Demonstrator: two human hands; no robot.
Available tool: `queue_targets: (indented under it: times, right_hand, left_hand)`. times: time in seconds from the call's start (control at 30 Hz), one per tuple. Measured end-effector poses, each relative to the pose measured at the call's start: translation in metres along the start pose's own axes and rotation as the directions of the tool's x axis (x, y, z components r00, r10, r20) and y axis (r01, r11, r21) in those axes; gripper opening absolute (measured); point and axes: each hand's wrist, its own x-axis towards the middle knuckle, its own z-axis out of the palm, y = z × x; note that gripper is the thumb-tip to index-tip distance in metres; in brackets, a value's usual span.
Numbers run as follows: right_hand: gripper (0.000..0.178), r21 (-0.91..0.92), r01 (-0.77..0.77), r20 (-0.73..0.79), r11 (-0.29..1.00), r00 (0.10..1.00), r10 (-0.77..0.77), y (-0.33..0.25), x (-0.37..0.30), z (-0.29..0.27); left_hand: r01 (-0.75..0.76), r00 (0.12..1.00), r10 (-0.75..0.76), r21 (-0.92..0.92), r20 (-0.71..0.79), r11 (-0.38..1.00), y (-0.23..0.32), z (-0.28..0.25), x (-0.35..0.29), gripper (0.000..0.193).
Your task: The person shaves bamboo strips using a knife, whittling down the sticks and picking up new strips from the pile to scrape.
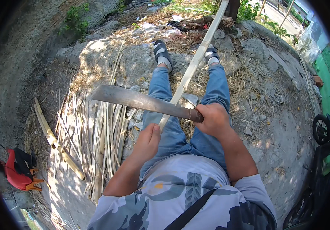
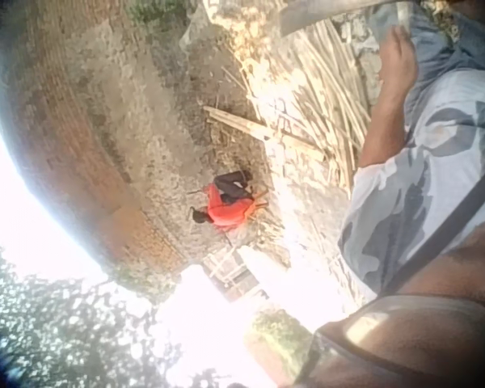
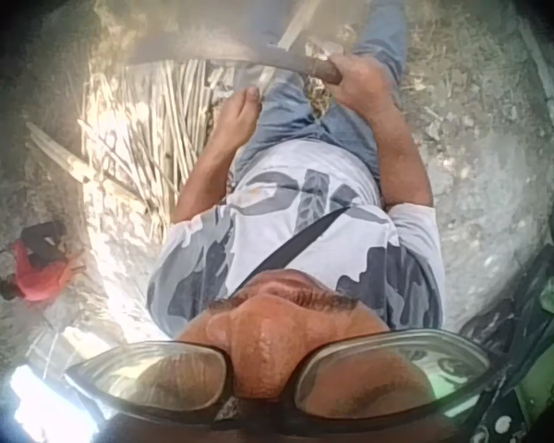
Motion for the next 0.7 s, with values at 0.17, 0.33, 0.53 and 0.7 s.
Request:
queue_targets:
  times: [0.17,0.33,0.53,0.7]
  right_hand:
    - [0.031,0.008,0.098,0.043,0.995,0.994,-0.098,-0.013,0.003,-0.003]
    - [0.026,0.033,-0.039,-0.004,0.999,0.999,0.039,0.015,0.012,-0.021]
    - [0.025,-0.102,-0.218,-0.008,0.971,0.976,0.218,0.025,0.004,-0.026]
    - [0.025,-0.155,-0.038,0.035,0.987,0.998,0.044,0.01,0.003,-0.012]
  left_hand:
    - [-0.024,0.999,0.022,-0.089,-0.024,0.996,-0.003,0.009,0.011,0.038]
    - [0.084,0.996,-0.086,-0.08,-0.011,0.993,-0.011,-0.006,-0.001,0.037]
    - [0.114,0.994,-0.114,-0.016,0.004,0.993,-0.007,-0.012,-0.008,0.037]
    - [0.15,0.988,-0.15,0.001,0.037,0.989,-0.004,-0.013,-0.011,0.039]
